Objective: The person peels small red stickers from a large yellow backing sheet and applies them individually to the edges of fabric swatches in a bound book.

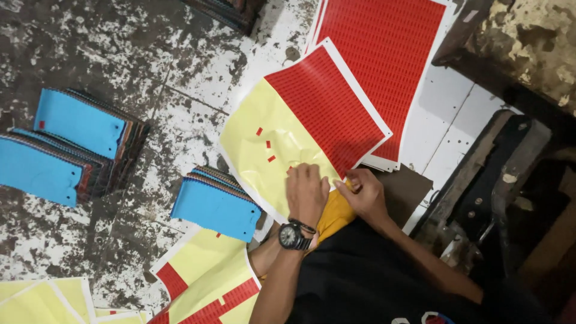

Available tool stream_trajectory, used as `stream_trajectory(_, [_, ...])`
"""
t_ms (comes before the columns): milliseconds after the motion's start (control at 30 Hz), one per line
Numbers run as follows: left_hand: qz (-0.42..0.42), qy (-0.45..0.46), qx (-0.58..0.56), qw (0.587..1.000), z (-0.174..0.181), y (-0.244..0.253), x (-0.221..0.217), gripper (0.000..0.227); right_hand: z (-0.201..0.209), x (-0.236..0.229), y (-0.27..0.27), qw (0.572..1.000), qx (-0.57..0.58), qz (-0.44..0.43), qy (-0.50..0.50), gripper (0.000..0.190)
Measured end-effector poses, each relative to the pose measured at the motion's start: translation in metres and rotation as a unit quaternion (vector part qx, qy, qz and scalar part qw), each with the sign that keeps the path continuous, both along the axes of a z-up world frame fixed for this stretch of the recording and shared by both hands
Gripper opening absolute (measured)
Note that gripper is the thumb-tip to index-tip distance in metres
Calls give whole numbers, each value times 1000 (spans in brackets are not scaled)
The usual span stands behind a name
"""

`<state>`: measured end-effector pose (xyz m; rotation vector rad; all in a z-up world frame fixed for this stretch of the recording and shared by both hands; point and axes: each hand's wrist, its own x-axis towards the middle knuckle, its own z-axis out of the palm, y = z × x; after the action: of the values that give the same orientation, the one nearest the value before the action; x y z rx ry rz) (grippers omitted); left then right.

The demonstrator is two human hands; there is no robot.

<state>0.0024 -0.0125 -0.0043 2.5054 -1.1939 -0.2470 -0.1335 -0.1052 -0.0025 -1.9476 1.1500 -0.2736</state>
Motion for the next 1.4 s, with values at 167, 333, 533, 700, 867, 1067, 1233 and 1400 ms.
stream_trajectory(167, [10,183,-109,977,21,-8,-2,27,-12,-1,-3,992,97,-70,43,35])
stream_trajectory(333, [92,291,-191,933,18,-4,-6,24,-23,-4,1,989,113,-78,56,37])
stream_trajectory(533, [120,352,-204,906,28,-6,-5,20,1,12,9,989,74,-121,33,27])
stream_trajectory(700, [148,381,-187,893,36,-8,-9,17,10,13,11,993,21,-119,8,21])
stream_trajectory(867, [147,376,-193,894,30,-6,-11,19,-3,2,8,995,33,-93,17,20])
stream_trajectory(1067, [144,376,-196,894,26,-5,-11,17,6,6,6,997,26,-70,-2,19])
stream_trajectory(1233, [144,382,-192,892,19,-4,-12,18,-5,-5,6,997,-11,-68,-26,16])
stream_trajectory(1400, [152,449,-177,863,24,-6,-11,20,6,-2,-5,964,216,-49,-148,22])
